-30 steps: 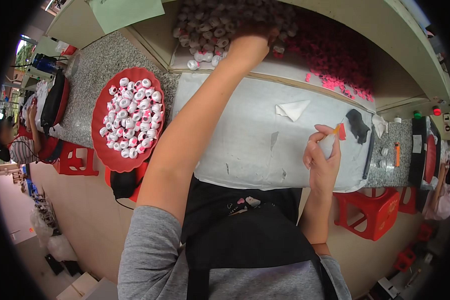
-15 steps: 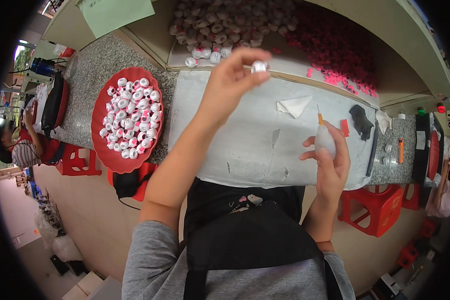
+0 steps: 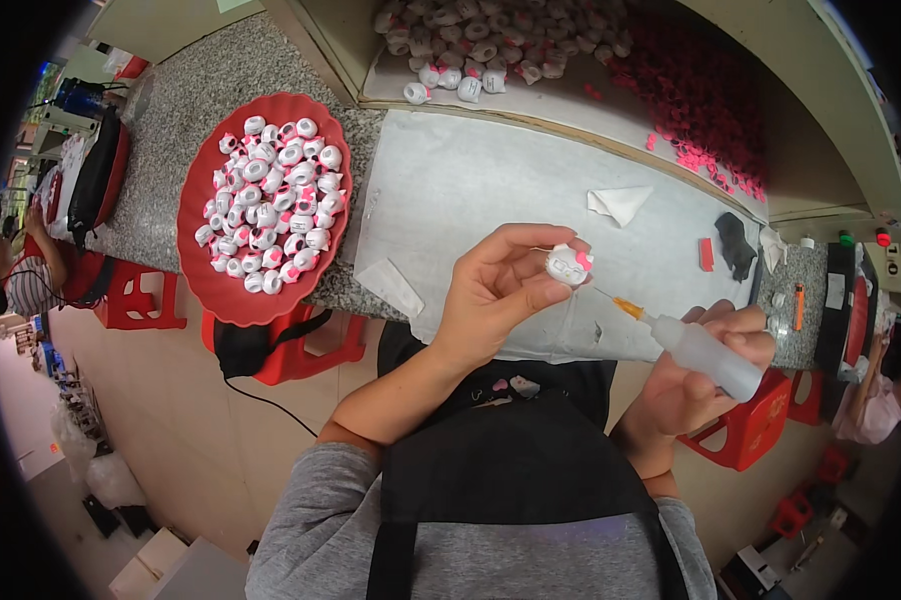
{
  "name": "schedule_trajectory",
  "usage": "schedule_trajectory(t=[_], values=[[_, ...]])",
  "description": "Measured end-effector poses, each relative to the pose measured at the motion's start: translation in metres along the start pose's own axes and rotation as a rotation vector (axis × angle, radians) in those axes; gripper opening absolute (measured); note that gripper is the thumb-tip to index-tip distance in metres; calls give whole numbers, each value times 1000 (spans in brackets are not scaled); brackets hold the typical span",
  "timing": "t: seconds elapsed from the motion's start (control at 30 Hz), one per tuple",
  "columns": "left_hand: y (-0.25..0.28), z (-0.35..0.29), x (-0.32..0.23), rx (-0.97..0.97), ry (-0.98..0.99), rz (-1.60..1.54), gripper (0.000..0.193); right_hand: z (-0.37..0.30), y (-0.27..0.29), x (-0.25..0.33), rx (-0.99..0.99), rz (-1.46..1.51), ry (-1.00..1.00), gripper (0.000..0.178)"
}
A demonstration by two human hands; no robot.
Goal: Assembling small plastic toy parts by applying adhesive from a bottle.
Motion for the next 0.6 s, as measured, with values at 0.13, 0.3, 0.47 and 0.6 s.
schedule_trajectory(t=[0.13,0.3,0.47,0.6], values=[[-2,-4,-3,43,-55,0,33,-7,-2,-1,191,-122,181,39],[-3,-5,-4,43,-83,-2,33,-8,-6,1,241,-193,281,39],[-5,-4,-4,47,-107,22,32,-9,-4,4,280,-165,236,41],[-5,-4,-2,49,-90,18,32,-9,-1,5,330,-144,178,44]])
Point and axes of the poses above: each hand's wrist, its own z-axis towards the middle knuckle, its own y-axis out of the back of the hand, x = y × z, the point moved 2 cm from there along z, towards the middle knuckle, and after that the axes turned 2 degrees about y, right-handed, at the moved point
